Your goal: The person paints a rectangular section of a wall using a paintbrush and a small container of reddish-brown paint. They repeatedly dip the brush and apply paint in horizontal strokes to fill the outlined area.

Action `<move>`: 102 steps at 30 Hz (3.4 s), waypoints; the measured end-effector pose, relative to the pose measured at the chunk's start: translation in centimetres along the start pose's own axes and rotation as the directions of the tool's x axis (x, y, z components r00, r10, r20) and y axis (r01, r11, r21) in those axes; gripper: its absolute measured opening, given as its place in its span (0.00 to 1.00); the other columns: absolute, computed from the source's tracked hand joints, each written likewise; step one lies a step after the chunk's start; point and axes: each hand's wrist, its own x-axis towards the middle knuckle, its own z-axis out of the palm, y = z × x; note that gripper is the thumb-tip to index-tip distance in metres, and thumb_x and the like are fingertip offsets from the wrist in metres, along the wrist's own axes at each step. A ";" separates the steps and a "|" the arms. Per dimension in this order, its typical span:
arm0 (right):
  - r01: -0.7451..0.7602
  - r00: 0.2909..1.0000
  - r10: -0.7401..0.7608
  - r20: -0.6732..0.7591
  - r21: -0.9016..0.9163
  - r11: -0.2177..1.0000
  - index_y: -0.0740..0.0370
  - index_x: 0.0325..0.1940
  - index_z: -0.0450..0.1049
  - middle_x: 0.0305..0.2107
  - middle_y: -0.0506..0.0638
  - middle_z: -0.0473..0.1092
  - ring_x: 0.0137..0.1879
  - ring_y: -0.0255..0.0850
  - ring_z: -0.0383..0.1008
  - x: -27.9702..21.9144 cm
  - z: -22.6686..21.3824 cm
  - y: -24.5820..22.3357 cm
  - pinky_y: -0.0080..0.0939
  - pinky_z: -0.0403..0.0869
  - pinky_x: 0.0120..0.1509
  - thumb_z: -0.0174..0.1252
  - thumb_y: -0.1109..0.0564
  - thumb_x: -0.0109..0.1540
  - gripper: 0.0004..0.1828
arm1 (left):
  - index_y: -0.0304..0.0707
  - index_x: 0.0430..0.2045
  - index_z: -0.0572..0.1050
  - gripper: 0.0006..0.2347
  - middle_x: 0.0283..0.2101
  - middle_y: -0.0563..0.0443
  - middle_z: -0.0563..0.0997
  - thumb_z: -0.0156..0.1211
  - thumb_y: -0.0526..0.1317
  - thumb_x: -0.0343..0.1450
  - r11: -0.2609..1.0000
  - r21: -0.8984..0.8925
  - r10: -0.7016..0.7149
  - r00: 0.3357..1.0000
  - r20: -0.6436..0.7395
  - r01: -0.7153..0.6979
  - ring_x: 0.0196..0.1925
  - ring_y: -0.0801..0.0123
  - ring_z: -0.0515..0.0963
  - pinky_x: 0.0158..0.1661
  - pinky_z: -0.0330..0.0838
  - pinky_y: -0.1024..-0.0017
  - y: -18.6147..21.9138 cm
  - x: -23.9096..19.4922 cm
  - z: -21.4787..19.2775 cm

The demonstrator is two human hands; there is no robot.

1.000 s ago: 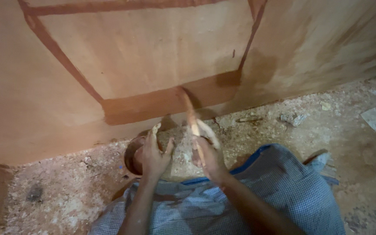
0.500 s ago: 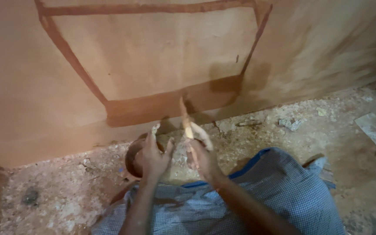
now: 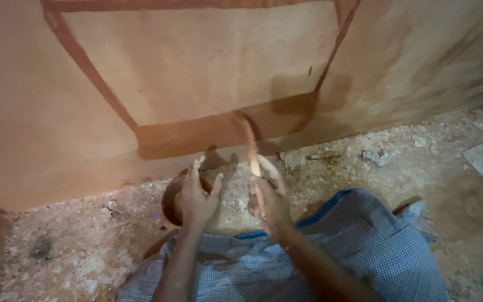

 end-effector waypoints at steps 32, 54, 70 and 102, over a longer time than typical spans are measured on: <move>0.191 0.974 -0.167 -0.152 0.162 0.968 0.54 0.72 0.62 0.28 0.48 0.68 0.25 0.31 0.65 2.8 -7.9 -5.3 0.29 0.65 0.21 0.48 0.59 0.67 0.27 | 0.34 0.60 0.70 0.29 0.52 0.29 0.79 0.64 0.52 0.68 0.997 -0.061 0.044 0.999 -0.015 -0.045 0.50 0.42 0.81 0.50 0.76 0.56 0.7 -1.0 -0.2; -0.163 0.961 0.194 0.197 -0.162 0.973 0.65 0.72 0.63 0.32 0.53 0.75 0.19 0.33 0.68 1.6 -3.4 1.5 0.31 0.68 0.17 0.56 0.57 0.67 0.29 | 0.27 0.65 0.63 0.32 0.60 0.28 0.73 0.69 0.48 0.70 0.999 0.003 -0.050 0.998 0.050 0.050 0.60 0.42 0.72 0.54 0.68 0.51 -0.8 -0.7 0.5; 0.109 0.984 -0.111 -0.142 -0.019 0.994 0.54 0.73 0.58 0.27 0.50 0.70 0.18 0.32 0.64 1.5 -2.8 -0.2 0.32 0.66 0.16 0.51 0.59 0.65 0.31 | 0.38 0.61 0.69 0.26 0.56 0.39 0.80 0.64 0.49 0.70 0.980 -0.182 0.065 0.996 -0.059 -0.074 0.57 0.49 0.80 0.56 0.74 0.57 0.9 -0.4 -0.5; 0.127 0.991 -0.122 -0.049 0.107 0.986 0.50 0.76 0.56 0.29 0.49 0.68 0.21 0.29 0.64 -0.8 1.4 1.2 0.27 0.65 0.18 0.50 0.58 0.70 0.29 | 0.45 0.51 0.76 0.18 0.49 0.48 0.84 0.66 0.47 0.69 0.983 -0.185 0.000 0.999 -0.040 -0.007 0.51 0.57 0.84 0.53 0.75 0.60 0.6 -0.3 0.1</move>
